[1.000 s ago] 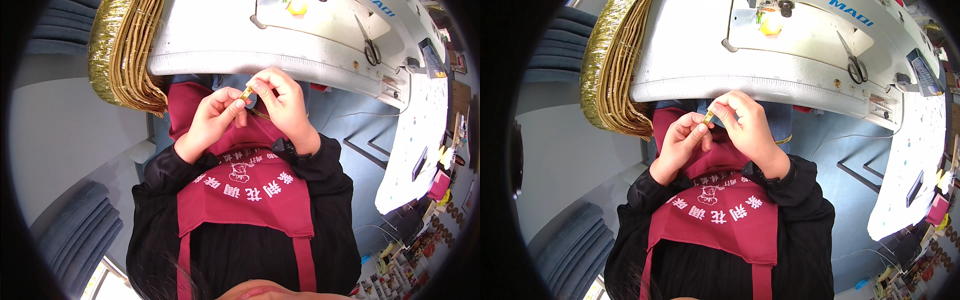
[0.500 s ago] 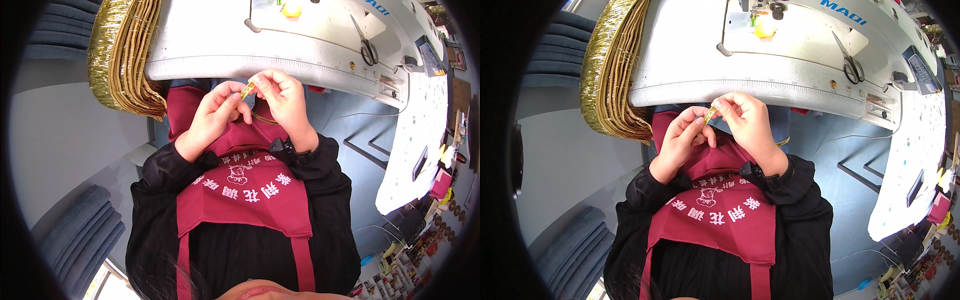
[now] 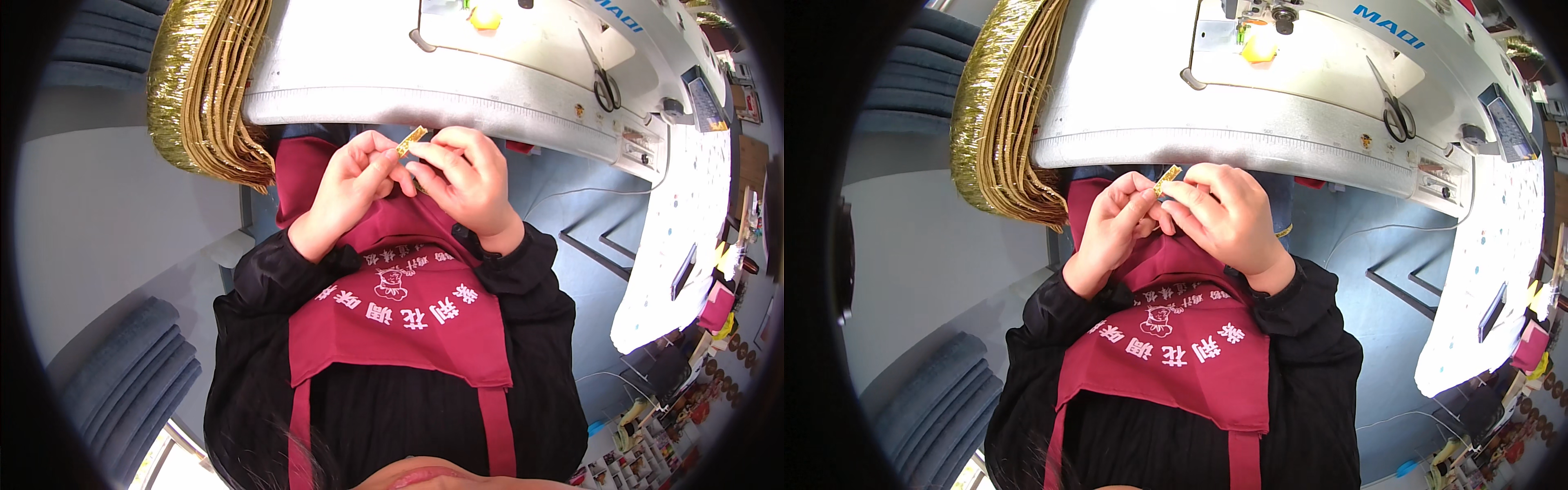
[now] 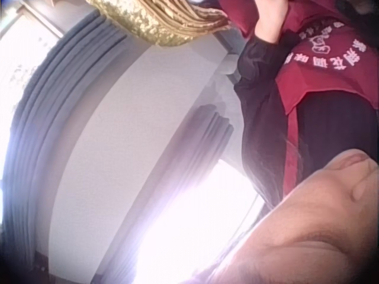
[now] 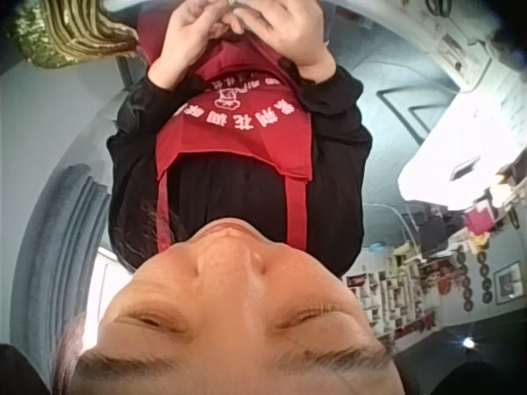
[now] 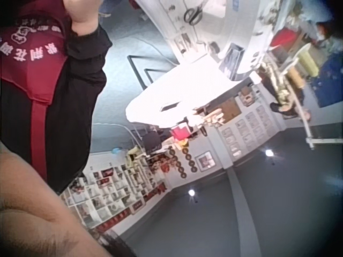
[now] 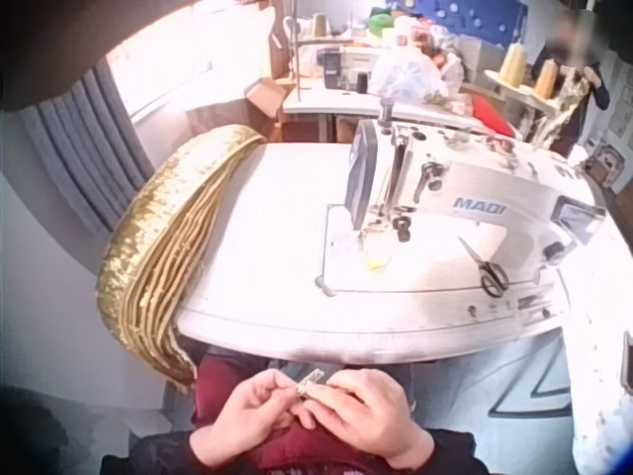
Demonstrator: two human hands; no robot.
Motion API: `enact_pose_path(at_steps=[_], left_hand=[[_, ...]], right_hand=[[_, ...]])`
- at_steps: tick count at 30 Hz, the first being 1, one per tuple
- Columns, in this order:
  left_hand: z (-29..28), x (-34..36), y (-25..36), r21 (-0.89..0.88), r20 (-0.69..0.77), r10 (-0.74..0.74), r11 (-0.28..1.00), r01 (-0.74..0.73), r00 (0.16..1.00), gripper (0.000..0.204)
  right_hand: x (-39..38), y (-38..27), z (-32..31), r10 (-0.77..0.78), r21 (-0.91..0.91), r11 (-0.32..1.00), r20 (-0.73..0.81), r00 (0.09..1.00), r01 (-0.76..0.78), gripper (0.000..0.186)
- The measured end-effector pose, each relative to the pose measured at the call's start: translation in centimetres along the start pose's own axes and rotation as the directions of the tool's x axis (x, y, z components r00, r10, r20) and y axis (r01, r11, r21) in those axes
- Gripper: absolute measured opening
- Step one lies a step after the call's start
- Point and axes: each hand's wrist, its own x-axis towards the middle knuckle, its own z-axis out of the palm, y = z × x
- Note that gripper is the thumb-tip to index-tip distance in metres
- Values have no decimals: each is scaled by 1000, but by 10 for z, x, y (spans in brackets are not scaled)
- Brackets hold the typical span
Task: The person aligns a gold tinsel trim along the edge of a white fabric piece on a sewing machine, then cuts the trim with scissors and folds the end. The person continues to position and adjust the trim along the fabric edge.
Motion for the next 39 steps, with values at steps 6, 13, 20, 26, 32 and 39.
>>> enact_pose_path(at_steps=[6, 13, 20, 26, 32, 39], left_hand=[[3, -2, 0, -52, 49, -22, 998, 25, 999, 11], [6, -2, 1, 16, 63, -1, 1000, 0, 998, 13], [6, -2, 2, 41, 37, -14, 999, 13, 999, 11], [8, -4, 4, 46, 58, -29, 999, 26, 998, 10], [8, -5, 4, 40, 65, -2, 999, 0, 998, 10], [9, -5, 5, 53, 56, -30, 998, 27, 998, 9]], right_hand=[[-4, 2, 2, -88, -75, 993, 44, 995, 91, 25], [-5, 1, 5, 78, 10, 997, -15, 997, -78, 20], [-2, 3, -12, 165, 63, 985, -66, 984, -161, 20], [2, 2, -13, 12, -8, 1000, 61, 998, -11, 17], [1, 2, -9, 37, 14, 999, 57, 998, -37, 16], [1, 1, -5, 64, 9, 998, 67, 996, -64, 17]])
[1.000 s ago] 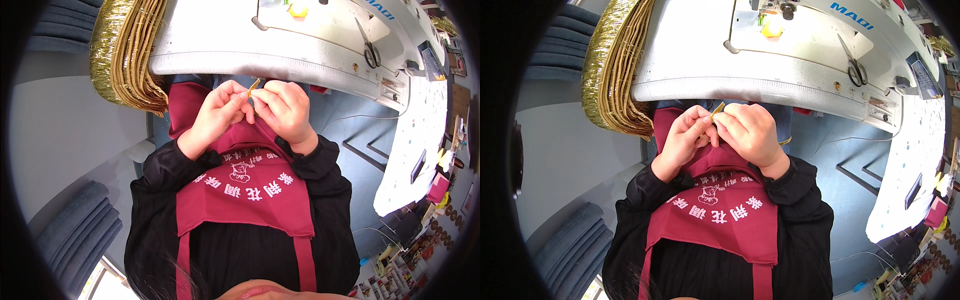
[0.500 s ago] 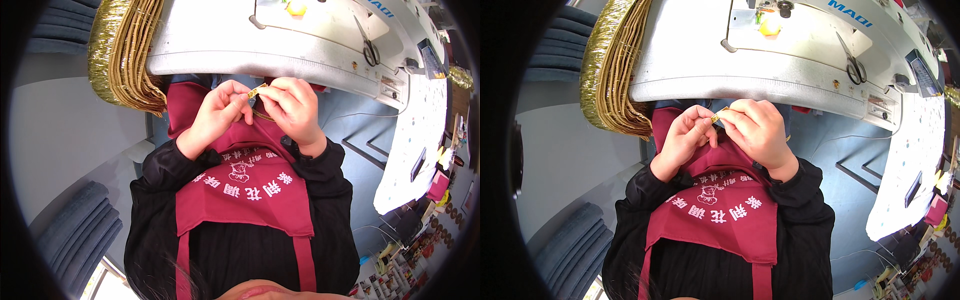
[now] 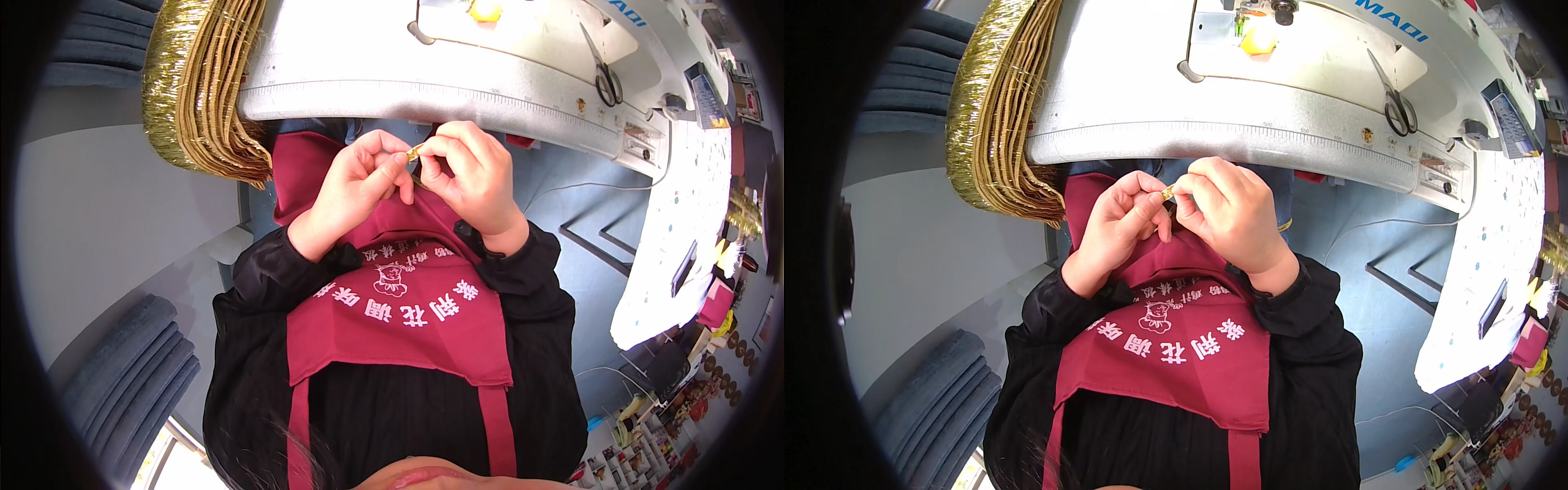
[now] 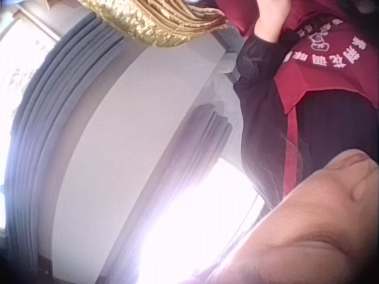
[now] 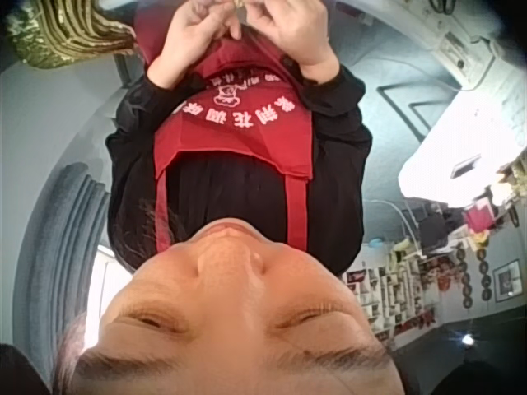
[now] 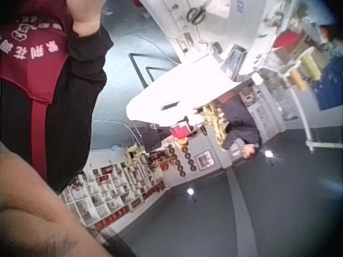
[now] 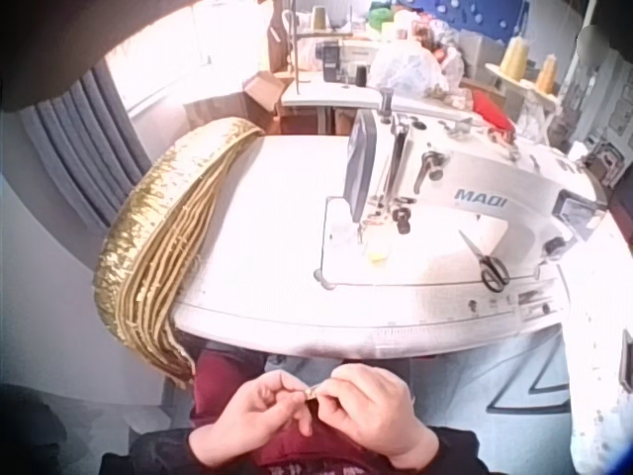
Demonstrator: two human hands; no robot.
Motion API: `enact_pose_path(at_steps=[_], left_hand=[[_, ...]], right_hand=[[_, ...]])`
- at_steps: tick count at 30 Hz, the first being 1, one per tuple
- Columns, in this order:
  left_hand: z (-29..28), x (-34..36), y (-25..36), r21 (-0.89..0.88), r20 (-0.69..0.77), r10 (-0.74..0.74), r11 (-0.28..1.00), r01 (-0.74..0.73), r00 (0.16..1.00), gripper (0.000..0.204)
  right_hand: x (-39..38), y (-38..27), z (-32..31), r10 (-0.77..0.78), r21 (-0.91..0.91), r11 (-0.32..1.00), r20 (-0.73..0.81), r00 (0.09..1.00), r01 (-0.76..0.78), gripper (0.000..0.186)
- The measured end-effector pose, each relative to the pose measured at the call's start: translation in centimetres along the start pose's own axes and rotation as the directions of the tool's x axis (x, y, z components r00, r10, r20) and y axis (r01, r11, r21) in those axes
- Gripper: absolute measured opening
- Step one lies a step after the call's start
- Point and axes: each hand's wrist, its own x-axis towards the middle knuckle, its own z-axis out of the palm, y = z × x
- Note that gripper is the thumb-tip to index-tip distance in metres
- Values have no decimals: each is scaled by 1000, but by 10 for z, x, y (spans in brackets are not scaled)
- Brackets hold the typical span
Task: The person aligns a gold tinsel trim along the edge of a white fabric piece on a sewing machine, then cuts the trim with scissors and folds the end. The person continues to position and adjust the trim along the fabric edge.
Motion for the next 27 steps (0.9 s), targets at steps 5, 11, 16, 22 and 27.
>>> enact_pose_path(at_steps=[5, 11, 16, 22, 27], left_hand=[[0, 0, 1, 17, 24, -10, 1000, 10, 1000, 10], [-1, -2, -4, -3, 4, -47, 999, 47, 999, 12], [-7, -2, -9, -1, -2, -21, 1000, 21, 1000, 12], [-6, -4, -7, 62, -4, 31, 998, -30, 1000, 11], [1, -6, -7, 159, -3, 111, 981, -109, 994, 8]], right_hand=[[-3, -1, 1, 34, -54, 998, -6, 999, -35, 18], [-5, 5, -4, 158, -72, 982, -166, 973, -172, 19], [-6, 6, -18, 278, 113, 956, -73, 958, -269, 15], [-10, -5, -10, 331, 381, 854, 128, 935, -354, 25], [-11, -2, -1, 344, 459, 796, 195, 918, -395, 20]])
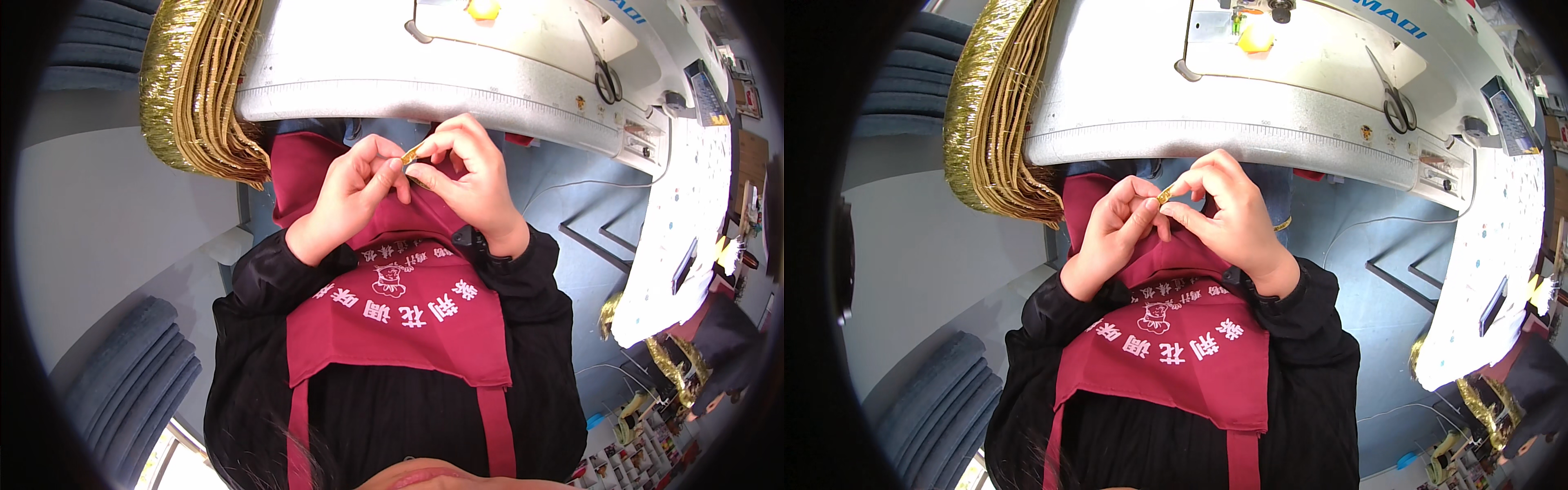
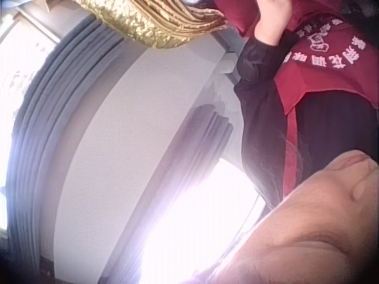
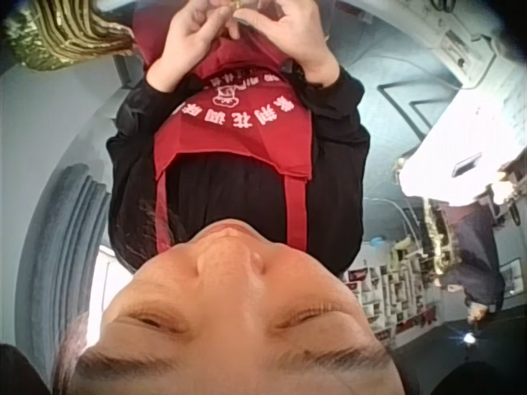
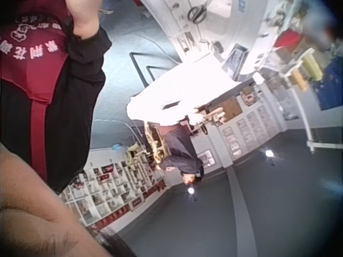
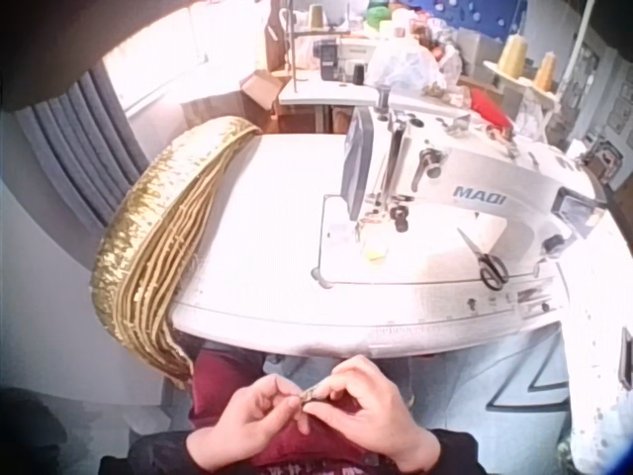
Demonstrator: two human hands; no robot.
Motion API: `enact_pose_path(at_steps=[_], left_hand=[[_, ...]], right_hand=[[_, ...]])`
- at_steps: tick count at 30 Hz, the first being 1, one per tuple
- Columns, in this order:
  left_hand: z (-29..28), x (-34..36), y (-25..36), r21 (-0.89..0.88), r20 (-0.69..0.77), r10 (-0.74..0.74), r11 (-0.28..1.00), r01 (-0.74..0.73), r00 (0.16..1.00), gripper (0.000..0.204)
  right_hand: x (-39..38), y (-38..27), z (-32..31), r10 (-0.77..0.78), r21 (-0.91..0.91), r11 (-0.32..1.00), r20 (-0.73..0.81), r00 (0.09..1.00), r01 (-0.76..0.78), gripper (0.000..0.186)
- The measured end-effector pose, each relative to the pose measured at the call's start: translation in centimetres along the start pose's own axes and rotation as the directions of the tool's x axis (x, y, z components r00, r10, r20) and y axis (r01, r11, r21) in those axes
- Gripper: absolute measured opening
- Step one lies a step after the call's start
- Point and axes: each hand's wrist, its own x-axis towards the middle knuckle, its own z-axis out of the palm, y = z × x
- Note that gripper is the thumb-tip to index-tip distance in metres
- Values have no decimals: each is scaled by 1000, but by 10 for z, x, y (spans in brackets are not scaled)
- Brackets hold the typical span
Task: The person aligns a gold tinsel trim along the edge of a white fabric piece on a sewing machine, then cuts the trim with scissors and folds the end. The person continues to position and adjust the trim along the fabric edge.
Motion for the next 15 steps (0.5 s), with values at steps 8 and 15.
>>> enact_pose_path(at_steps=[8, 15], left_hand=[[6, -1, -1, 38, -11, 32, 999, -32, 999, 8], [4, 0, 1, 138, -65, -90, 986, 98, 994, 5]], right_hand=[[-3, -6, 12, 7, -117, 993, -69, 998, -15, 12], [-3, 0, 27, -232, -523, 844, -155, 960, 120, 11]])
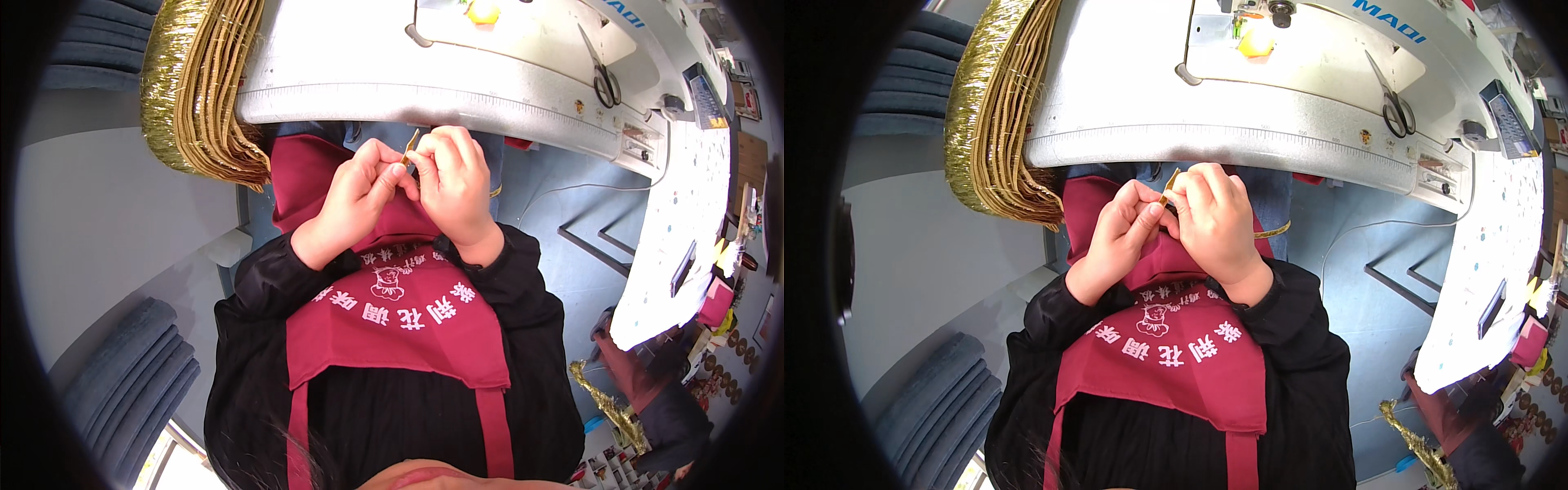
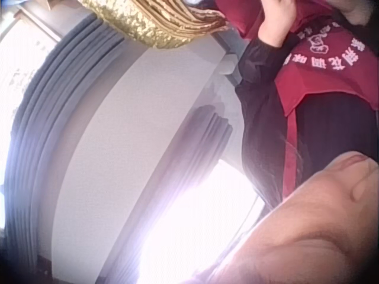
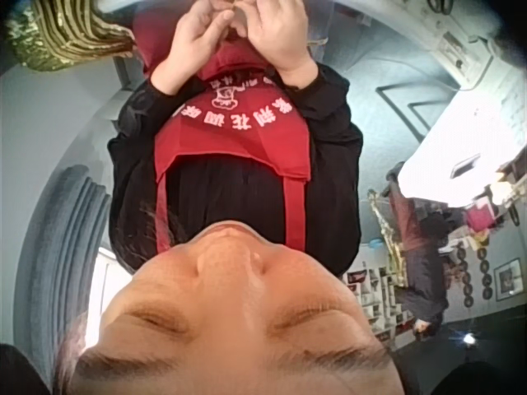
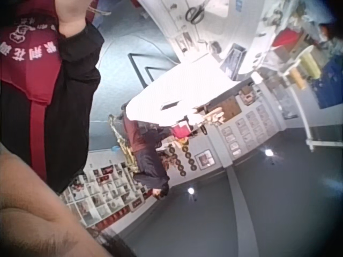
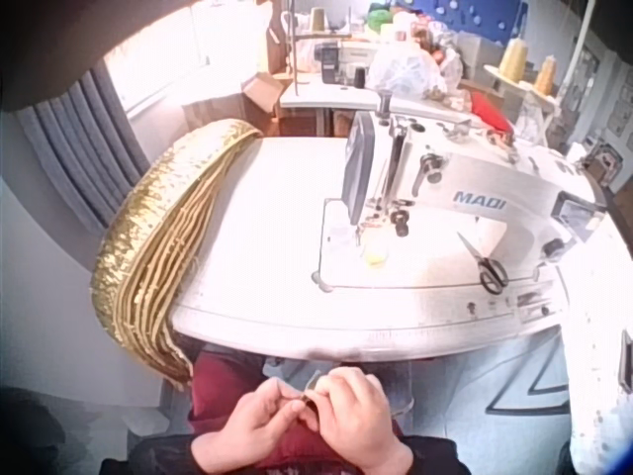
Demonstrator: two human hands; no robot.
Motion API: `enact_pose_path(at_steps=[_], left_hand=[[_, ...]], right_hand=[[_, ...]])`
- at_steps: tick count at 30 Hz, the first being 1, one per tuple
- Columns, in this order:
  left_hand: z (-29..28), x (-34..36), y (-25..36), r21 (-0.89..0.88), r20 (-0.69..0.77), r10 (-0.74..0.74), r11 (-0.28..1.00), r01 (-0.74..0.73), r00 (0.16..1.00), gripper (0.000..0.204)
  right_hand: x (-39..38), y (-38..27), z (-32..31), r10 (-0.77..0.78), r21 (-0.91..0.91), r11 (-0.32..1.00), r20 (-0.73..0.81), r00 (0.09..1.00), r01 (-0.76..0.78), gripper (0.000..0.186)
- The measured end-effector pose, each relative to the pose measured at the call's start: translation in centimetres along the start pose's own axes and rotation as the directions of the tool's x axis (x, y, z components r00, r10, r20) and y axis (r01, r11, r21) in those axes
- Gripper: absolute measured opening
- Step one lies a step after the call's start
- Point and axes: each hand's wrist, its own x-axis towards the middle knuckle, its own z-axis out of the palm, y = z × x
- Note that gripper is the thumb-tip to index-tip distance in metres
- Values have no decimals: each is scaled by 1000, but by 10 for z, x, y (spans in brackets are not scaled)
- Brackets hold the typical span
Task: The person aligns a gold tinsel trim along the edge of a white fabric piece on a sewing machine, then cuts the trim with scissors and folds the end. The person continues to position and adjust the trim along the fabric edge.
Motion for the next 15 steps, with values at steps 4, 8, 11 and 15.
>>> enact_pose_path(at_steps=[4, 8, 11, 15], left_hand=[[1, -2, -2, 7, -3, 39, 999, -39, 999, 5], [2, -16, -3, 20, 118, 23, 999, -25, 993, 8], [-3, -13, -7, -122, 39, -6, 993, 11, 999, 9], [-5, -12, -13, -199, 41, 29, 980, -20, 999, 10]], right_hand=[[-6, 1, 4, 16, -62, 998, 23, 1000, -14, 11], [-5, 21, 1, 46, -126, 991, -74, 996, -55, 13], [-12, 30, -2, 111, -107, 988, -14, 994, -112, 17], [-26, 31, -3, 231, -251, 954, 267, 935, -164, 16]])
